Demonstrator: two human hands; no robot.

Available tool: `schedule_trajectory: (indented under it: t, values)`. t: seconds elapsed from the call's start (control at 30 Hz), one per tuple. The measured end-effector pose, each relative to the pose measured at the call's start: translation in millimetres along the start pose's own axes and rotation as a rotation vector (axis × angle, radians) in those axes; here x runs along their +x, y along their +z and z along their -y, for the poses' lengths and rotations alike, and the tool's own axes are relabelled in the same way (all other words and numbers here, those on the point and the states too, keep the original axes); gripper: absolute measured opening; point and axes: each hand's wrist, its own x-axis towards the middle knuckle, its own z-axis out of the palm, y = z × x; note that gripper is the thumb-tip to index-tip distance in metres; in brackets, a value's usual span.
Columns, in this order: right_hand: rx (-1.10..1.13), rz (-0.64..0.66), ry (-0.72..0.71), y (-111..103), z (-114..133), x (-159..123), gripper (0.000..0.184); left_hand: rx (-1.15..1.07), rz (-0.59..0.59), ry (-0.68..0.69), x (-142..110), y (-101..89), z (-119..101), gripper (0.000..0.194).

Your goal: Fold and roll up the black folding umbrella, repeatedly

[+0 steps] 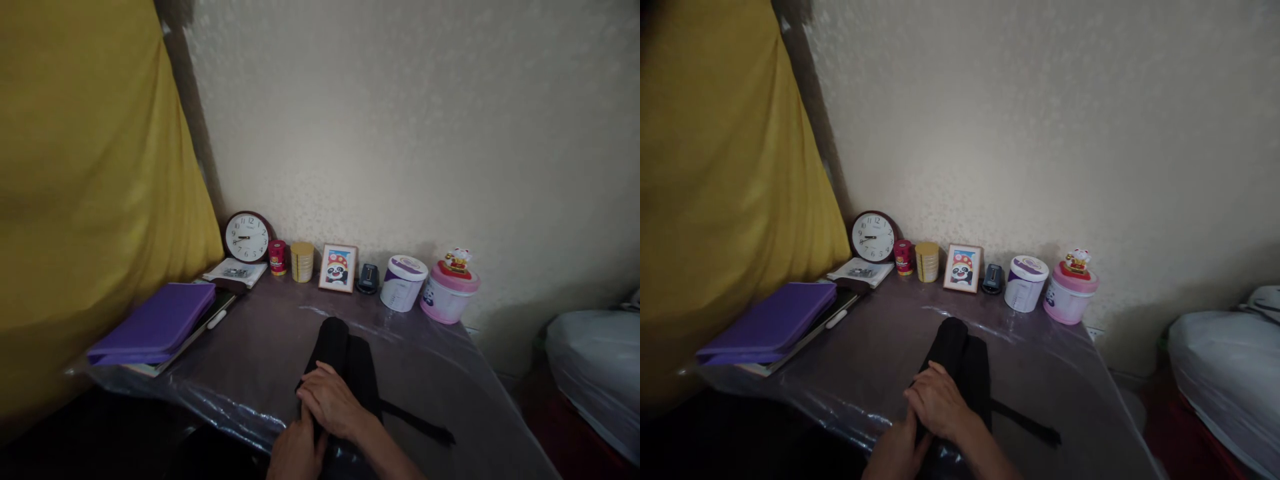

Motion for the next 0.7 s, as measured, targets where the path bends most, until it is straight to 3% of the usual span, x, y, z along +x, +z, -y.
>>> schedule_trajectory:
  t: [0.07, 0.13, 0.23, 0.3, 0.43, 0.7]
  values:
    - [0.112, -0.054, 0.016, -7.9, 4.2, -7.6, 0.033, 0.003, -0.008, 0.005, -0.1, 0.2, 0.5, 0.058]
    - [0.204, -0.208, 0.120, -16.6, -5.6, -18.8, 0.030, 0.009, -0.021, -0.005, 0.2, 1.2, 1.2, 0.060]
    - [0.189, -0.540, 0.458, -24.3, -42.4, -44.9, 0.032, -0.005, -0.037, -0.011, 1.0, 4.7, 3.5, 0.062]
    - [0.171, -0.641, 0.666, -24.4, -70.1, -66.2, 0.036, -0.019, -0.049, -0.005, 1.5, 7.6, 5.7, 0.064]
    - [0.256, -0.653, 0.852, -18.3, -98.6, -97.8, 0.037, -0.037, -0.062, -0.005, 1.9, 10.7, 8.7, 0.064]
    - [0.585, -0.523, 0.969, -23.5, -76.8, -91.7, 0.050, -0.275, -0.025, 0.004, 2.7, 0.2, 12.5, 0.066]
